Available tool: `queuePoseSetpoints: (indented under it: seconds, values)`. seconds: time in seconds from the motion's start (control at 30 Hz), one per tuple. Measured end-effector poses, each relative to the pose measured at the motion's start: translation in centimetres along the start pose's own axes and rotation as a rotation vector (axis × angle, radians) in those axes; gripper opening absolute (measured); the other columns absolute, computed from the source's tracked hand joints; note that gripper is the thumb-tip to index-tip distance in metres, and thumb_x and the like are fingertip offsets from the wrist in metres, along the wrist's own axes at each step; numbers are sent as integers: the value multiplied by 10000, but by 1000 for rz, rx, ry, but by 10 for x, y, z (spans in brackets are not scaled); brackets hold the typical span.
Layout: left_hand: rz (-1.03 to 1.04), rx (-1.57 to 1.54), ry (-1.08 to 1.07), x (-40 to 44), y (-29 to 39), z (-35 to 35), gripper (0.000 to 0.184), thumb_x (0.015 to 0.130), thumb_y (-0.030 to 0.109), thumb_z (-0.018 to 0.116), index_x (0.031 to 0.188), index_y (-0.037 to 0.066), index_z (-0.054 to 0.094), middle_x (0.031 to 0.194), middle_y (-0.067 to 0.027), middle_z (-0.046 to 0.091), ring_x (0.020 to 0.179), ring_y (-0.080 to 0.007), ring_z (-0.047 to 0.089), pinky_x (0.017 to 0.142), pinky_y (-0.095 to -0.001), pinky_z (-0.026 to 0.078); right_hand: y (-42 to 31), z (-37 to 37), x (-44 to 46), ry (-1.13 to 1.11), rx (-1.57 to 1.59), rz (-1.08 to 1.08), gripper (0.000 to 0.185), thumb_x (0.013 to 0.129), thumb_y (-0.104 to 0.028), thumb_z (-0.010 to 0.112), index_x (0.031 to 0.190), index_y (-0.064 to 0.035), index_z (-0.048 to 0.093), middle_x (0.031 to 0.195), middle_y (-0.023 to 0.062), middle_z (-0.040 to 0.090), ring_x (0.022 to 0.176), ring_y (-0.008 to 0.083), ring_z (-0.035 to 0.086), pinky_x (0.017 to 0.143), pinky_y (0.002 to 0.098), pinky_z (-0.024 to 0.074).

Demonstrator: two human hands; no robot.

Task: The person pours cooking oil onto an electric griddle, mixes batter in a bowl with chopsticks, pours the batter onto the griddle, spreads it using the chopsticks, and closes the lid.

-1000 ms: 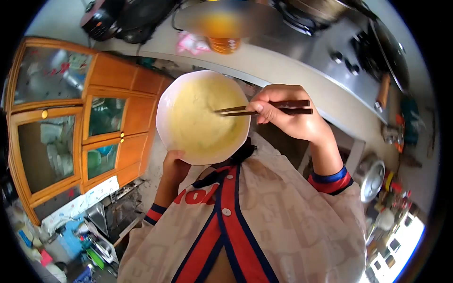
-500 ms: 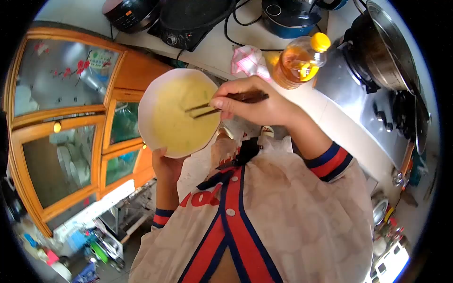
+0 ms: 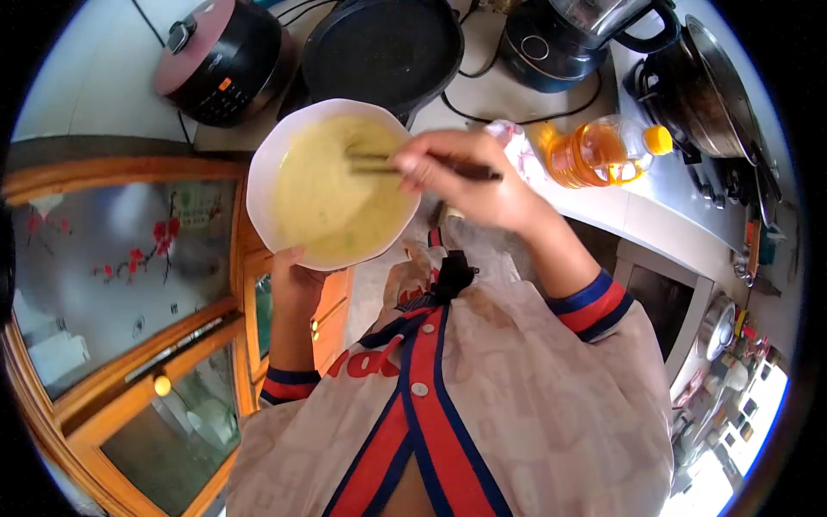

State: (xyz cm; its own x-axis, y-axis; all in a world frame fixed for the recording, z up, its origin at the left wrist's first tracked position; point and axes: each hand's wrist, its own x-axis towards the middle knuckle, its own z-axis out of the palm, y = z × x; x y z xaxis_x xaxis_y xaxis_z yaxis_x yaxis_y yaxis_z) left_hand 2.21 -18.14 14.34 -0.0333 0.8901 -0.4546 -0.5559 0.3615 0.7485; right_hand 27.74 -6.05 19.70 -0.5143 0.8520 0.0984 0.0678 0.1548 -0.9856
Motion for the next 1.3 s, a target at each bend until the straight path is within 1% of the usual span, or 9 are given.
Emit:
queuePoseSetpoints:
  seconds: [0.2, 0.33, 0.7, 0.8, 0.87, 1.0, 1.1, 1.2, 1.3]
  values:
    - [38, -1, -25, 52, 36, 12, 542, 785, 243, 530, 1246, -25, 430, 1175, -146, 562, 1034, -265, 597, 810, -402, 535, -1, -43, 52, 187, 70, 141, 235, 921, -185, 564, 911, 39, 633, 782, 66, 645, 708, 108, 631, 614, 232, 513]
    - [60, 27, 6, 88, 54, 25, 523, 795, 233, 522, 1241, -23, 430, 1163, -143, 567, 1025, -261, 600, 799, -397, 539, -11, -43, 86, -122, 50, 170, 215, 910, -170, 581, 939, 36, 637, 783, 82, 648, 684, 106, 628, 620, 217, 510]
    - [-46, 65, -112, 164, 95, 13, 626, 780, 175, 526, 1345, 37, 294, 1262, -148, 478, 1101, -278, 549, 837, -426, 520, 10, -58, 121, 211, 178, 240, 251, 943, -183, 519, 928, 43, 625, 796, 71, 662, 671, 102, 629, 636, 235, 518]
    - [-87, 108, -129, 174, 102, 14, 566, 774, 209, 520, 1275, -33, 415, 1228, -143, 538, 1120, -249, 545, 939, -368, 443, 21, -28, 145, 332, 51, 21, 195, 913, -148, 570, 966, 29, 633, 798, 60, 660, 719, 121, 635, 660, 226, 508]
    - [-69, 109, -150, 181, 101, 13, 581, 770, 208, 519, 1286, -33, 401, 1236, -144, 532, 1124, -254, 541, 944, -369, 440, 8, -29, 149, 51, -148, -85, 169, 904, -115, 576, 946, 38, 632, 798, 71, 655, 706, 125, 634, 644, 221, 501]
    - [-67, 136, -162, 187, 109, 20, 612, 761, 206, 515, 1307, -30, 372, 1259, -153, 510, 1141, -271, 528, 956, -378, 432, 1, -59, 134, 281, 117, 304, 171, 909, -113, 565, 885, 41, 636, 799, 85, 660, 643, 121, 615, 600, 228, 507]
    - [-66, 204, -170, 188, 109, 22, 605, 767, 203, 511, 1306, -32, 373, 1259, -161, 505, 1147, -283, 521, 963, -389, 428, 15, -29, 147, 212, -163, -128, 125, 886, -90, 593, 908, 20, 648, 801, 53, 664, 713, 129, 620, 598, 228, 501]
    - [-137, 141, -159, 191, 109, 10, 605, 773, 204, 505, 1312, -32, 363, 1249, -161, 509, 1151, -282, 518, 973, -392, 421, 2, -47, 125, 119, 250, 239, 158, 908, -99, 559, 891, 40, 634, 779, 73, 659, 670, 112, 622, 619, 231, 500]
    - [-117, 120, -158, 186, 112, 22, 589, 784, 212, 494, 1308, -27, 369, 1227, -162, 526, 1120, -282, 541, 925, -403, 458, 18, -49, 123, 318, 81, 168, 155, 903, -97, 569, 887, 44, 629, 765, 67, 640, 675, 107, 617, 620, 223, 495]
